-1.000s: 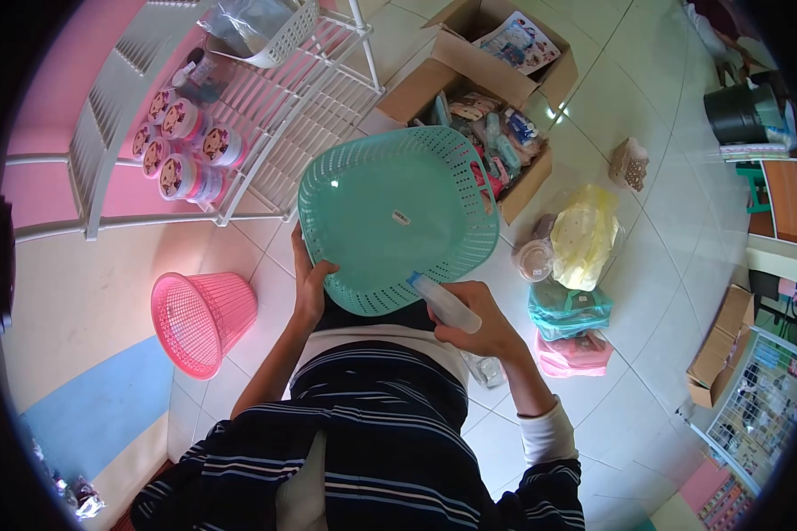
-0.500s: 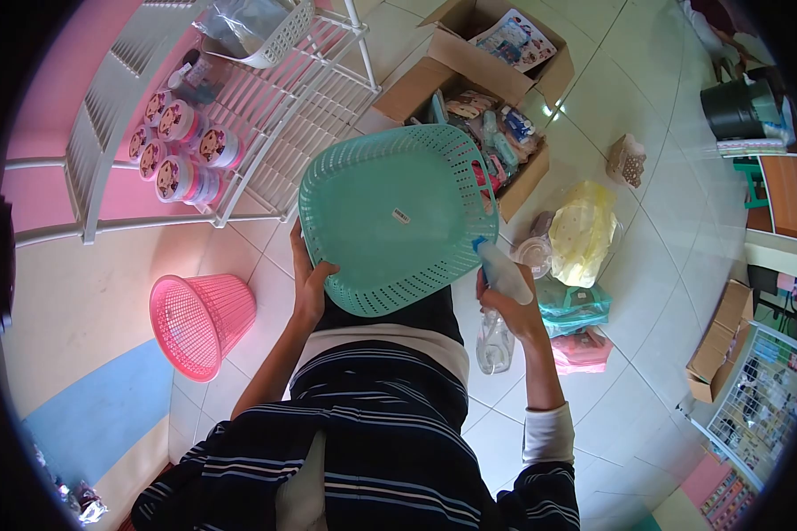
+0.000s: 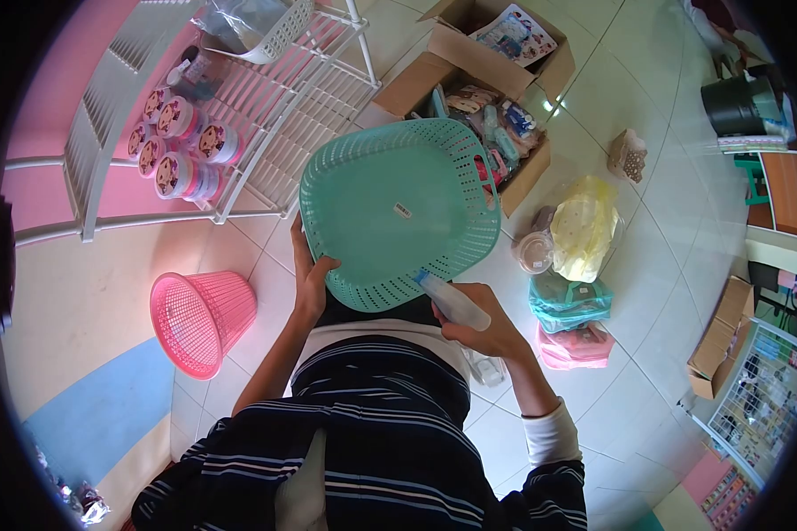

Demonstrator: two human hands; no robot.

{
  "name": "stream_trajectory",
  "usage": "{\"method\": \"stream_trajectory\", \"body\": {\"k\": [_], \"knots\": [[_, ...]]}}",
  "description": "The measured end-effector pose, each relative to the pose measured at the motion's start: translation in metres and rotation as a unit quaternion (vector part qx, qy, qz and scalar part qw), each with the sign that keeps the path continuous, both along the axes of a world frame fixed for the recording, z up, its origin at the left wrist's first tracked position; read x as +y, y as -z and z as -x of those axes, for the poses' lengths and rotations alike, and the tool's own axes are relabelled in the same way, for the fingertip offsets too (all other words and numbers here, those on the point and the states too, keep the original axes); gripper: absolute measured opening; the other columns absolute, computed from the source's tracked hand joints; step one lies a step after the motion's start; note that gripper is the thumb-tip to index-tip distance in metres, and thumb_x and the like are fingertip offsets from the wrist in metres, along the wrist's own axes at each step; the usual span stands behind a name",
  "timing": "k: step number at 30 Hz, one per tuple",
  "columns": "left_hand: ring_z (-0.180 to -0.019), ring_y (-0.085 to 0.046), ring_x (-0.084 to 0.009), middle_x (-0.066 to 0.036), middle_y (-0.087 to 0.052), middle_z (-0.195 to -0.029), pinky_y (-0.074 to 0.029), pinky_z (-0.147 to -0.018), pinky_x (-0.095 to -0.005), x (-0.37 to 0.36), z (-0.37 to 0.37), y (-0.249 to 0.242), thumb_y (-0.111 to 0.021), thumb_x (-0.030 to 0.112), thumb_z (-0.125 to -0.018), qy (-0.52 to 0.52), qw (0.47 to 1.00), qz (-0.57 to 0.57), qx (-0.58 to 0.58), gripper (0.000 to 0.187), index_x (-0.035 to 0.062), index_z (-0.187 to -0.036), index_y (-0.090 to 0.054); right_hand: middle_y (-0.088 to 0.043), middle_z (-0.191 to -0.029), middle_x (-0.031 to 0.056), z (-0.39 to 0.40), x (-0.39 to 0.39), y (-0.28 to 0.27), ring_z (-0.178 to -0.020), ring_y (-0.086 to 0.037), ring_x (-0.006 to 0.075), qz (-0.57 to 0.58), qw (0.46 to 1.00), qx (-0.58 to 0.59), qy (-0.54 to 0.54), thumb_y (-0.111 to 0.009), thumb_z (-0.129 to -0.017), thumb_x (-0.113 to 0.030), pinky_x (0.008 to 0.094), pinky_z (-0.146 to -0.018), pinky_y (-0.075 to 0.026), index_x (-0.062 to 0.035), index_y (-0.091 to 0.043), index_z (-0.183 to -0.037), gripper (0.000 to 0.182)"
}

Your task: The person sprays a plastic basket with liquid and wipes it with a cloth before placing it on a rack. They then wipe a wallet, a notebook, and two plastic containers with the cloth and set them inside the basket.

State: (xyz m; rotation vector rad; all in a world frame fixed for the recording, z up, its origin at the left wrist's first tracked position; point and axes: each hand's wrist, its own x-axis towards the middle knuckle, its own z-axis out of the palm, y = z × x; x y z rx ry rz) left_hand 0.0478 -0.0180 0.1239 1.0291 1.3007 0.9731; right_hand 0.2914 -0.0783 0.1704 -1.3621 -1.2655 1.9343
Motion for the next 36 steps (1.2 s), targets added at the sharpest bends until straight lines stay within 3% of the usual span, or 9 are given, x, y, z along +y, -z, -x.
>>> {"method": "stream_trajectory", "body": {"k": [3, 6, 11, 17, 19, 24, 32, 34, 36], "knots": [[-0.119, -0.030, -0.0315, -0.020, -0.029, -0.128, -0.027, -0.099, -0.0377, 0.001, -0.001, -0.001, -0.047, 0.009, -0.054, -0.001, 1.000, 0.018, -0.010, 0.087, 0.0056, -0.135, -0.014, -0.053, -0.076, 0.0044, -0.006, -0.003, 0.008, -0.071, -0.050, 0.0121, 0.058, 0.998, -0.015, -0.023, -0.056, -0.059, -0.008, 0.0236, -0.057, -0.041, -0.0007, -0.053, -0.082, 0.025], [-0.110, -0.038, -0.0299, -0.020, -0.036, -0.120, -0.033, -0.092, -0.0355, 0.000, 0.002, 0.004, -0.047, 0.007, -0.056, -0.001, 1.000, -0.001, -0.002, 0.086, 0.0048, -0.135, -0.012, -0.052, -0.090, 0.0114, -0.012, -0.004, 0.014, -0.077, -0.052, 0.0180, 0.004, 0.991, 0.003, 0.136, -0.050, -0.056, -0.007, 0.0261, -0.055, -0.047, -0.0024, -0.040, -0.124, 0.069], [-0.102, -0.046, -0.0283, -0.020, -0.042, -0.112, -0.039, -0.085, -0.0334, 0.000, 0.002, 0.005, -0.048, 0.005, -0.058, 0.001, 1.000, -0.014, 0.010, 0.086, 0.0037, -0.136, -0.010, -0.052, -0.080, 0.0064, -0.028, 0.010, 0.010, -0.074, -0.051, 0.0132, -0.005, 0.968, -0.026, 0.251, -0.054, -0.057, -0.005, 0.0239, -0.053, -0.043, -0.0004, -0.053, -0.086, 0.029], [-0.103, -0.045, -0.0283, -0.020, -0.041, -0.114, -0.039, -0.086, -0.0332, 0.000, 0.002, 0.003, -0.047, 0.004, -0.058, -0.006, 1.000, -0.022, 0.007, 0.086, 0.0036, -0.135, -0.010, -0.052, -0.075, 0.0051, -0.041, 0.010, 0.026, -0.068, -0.052, 0.0119, 0.013, 0.962, -0.073, 0.264, -0.053, -0.058, -0.004, 0.0226, -0.051, -0.041, -0.0021, -0.052, -0.080, 0.022], [-0.117, -0.032, -0.0287, -0.018, -0.030, -0.128, -0.029, -0.097, -0.0356, -0.001, 0.003, 0.002, -0.045, 0.007, -0.055, -0.002, 1.000, 0.000, -0.004, 0.085, 0.0048, -0.135, -0.015, -0.053, -0.078, 0.0058, -0.037, 0.007, 0.027, -0.068, -0.053, 0.0122, 0.010, 0.956, -0.069, 0.286, -0.053, -0.058, -0.005, 0.0228, -0.051, -0.042, -0.0019, -0.052, -0.085, 0.027], [-0.107, -0.042, -0.0234, -0.016, -0.041, -0.118, -0.036, -0.088, -0.0293, -0.001, 0.037, 0.000, -0.044, 0.002, -0.055, -0.038, 0.999, -0.012, -0.023, 0.081, 0.0028, -0.133, -0.020, -0.054, -0.094, 0.0097, -0.045, -0.020, 0.055, -0.072, -0.055, 0.0144, 0.002, 0.929, -0.048, 0.367, -0.054, -0.063, -0.009, 0.0226, -0.054, -0.047, -0.0027, -0.041, -0.119, 0.058], [-0.119, -0.036, -0.0252, -0.013, -0.023, -0.139, -0.033, -0.096, -0.0336, -0.077, 0.198, -0.088, -0.044, -0.003, -0.056, -0.114, 0.989, 0.070, -0.065, 0.092, 0.0100, -0.139, -0.006, -0.055, -0.086, 0.0141, -0.111, -0.040, 0.161, -0.057, -0.056, 0.0168, 0.083, 0.930, -0.089, 0.346, -0.061, -0.057, -0.005, 0.0219, -0.043, -0.045, -0.0035, -0.038, -0.119, 0.066], [-0.119, -0.037, -0.0259, -0.013, -0.021, -0.140, -0.033, -0.097, -0.0352, -0.113, 0.230, -0.122, -0.044, -0.004, -0.057, -0.162, 0.984, 0.068, -0.014, 0.091, 0.0085, -0.139, -0.006, -0.054, -0.105, 0.0050, -0.138, -0.048, 0.196, -0.090, -0.053, 0.0116, -0.020, 0.971, -0.092, 0.220, -0.054, -0.064, -0.017, 0.0246, -0.050, -0.045, -0.0062, -0.060, -0.093, 0.032], [-0.115, -0.042, -0.0274, -0.015, -0.034, -0.133, -0.036, -0.095, -0.0354, -0.161, 0.273, -0.134, -0.043, -0.005, -0.059, -0.215, 0.976, 0.040, 0.001, 0.086, 0.0073, -0.138, -0.013, -0.052, -0.107, 0.0040, -0.135, -0.040, 0.201, -0.088, -0.051, 0.0113, -0.013, 0.962, -0.097, 0.257, -0.058, -0.056, -0.012, 0.0230, -0.049, -0.043, -0.0078, -0.059, -0.097, 0.041]]}}
